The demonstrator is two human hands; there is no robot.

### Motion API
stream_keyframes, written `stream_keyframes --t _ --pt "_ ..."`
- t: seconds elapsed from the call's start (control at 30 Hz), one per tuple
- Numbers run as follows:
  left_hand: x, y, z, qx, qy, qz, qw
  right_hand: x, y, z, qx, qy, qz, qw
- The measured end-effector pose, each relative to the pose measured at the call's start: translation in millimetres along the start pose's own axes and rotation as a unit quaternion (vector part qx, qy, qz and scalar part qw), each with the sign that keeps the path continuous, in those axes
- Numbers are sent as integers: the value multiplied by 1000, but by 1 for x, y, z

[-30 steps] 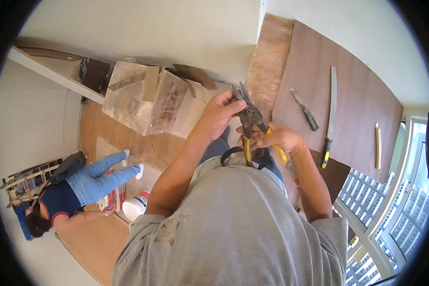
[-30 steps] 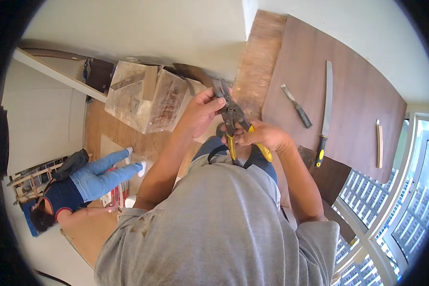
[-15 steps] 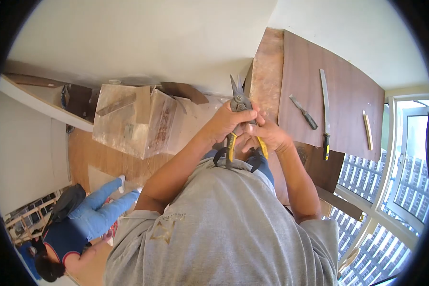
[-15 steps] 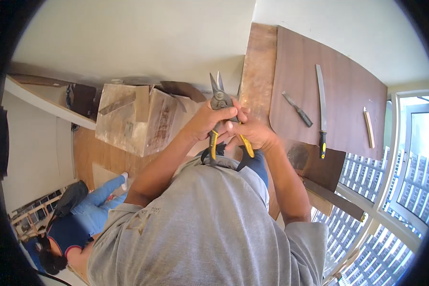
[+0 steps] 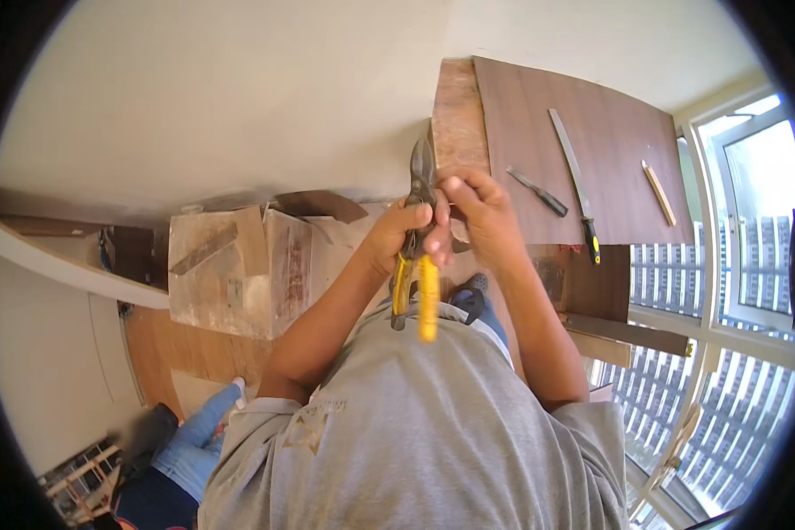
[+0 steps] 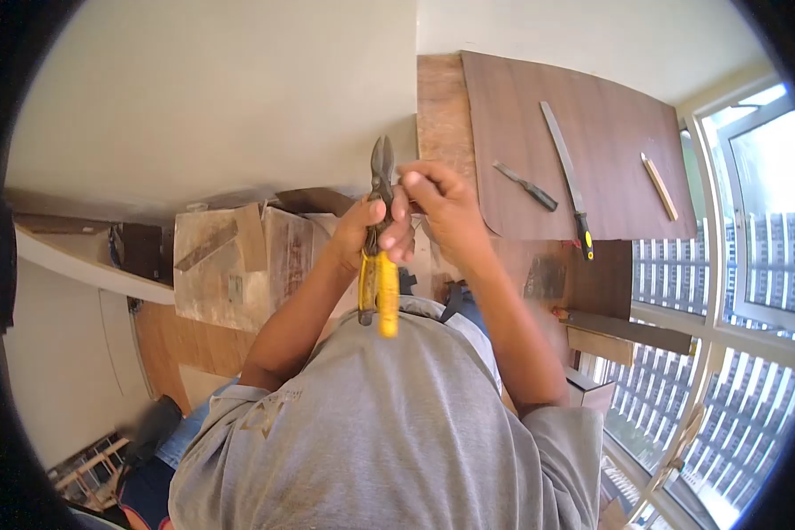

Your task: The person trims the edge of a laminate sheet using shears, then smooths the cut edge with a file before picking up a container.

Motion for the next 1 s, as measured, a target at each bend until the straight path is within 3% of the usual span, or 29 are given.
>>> stream_keyframes --t 0.07,0.2,0.27,0.47,0.57,0.63,0.7,0.73,0.9,1.0 --pt "-1 3 -1 22 9 12 1000 3 -12 -2 95 39 -58 993" --pt "-8 6 5 48 47 19 998 -4 -8 -9 97 30 -68 993" --pt "-9 7 6 62 82 27 994 -1 -14 -2 101 94 -110 984" --pt "-12 11 2 46 109 25 993 -16 -7 -6 143 66 -140 977" --pt "-14 3 -3 105 115 55 986 -27 5 -6 109 45 -141 983" --pt "-15 -3 -10 144 115 93 978 -33 7 -3 125 -17 -127 984" --pt "-20 -2 -23 121 90 105 983 -39 12 -9 235 164 -179 941" --pt "-23 -2 -26 107 50 109 987 -39 8 -9 234 156 -174 944" --pt "-34 -5 -19 103 63 154 981 -49 3 -19 185 111 -171 961" --pt "-27 -18 -20 179 33 199 963 -45 7 -23 160 70 -123 977"
Point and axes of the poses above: each hand's wrist, its own x-axis towards the middle knuckle, its own z-axis out of the back of the hand, y = z × x, the point moved 3 cm from there along x, towards the middle knuckle, and after that the axes turned 12 degrees about x, right-handed, at the moved point
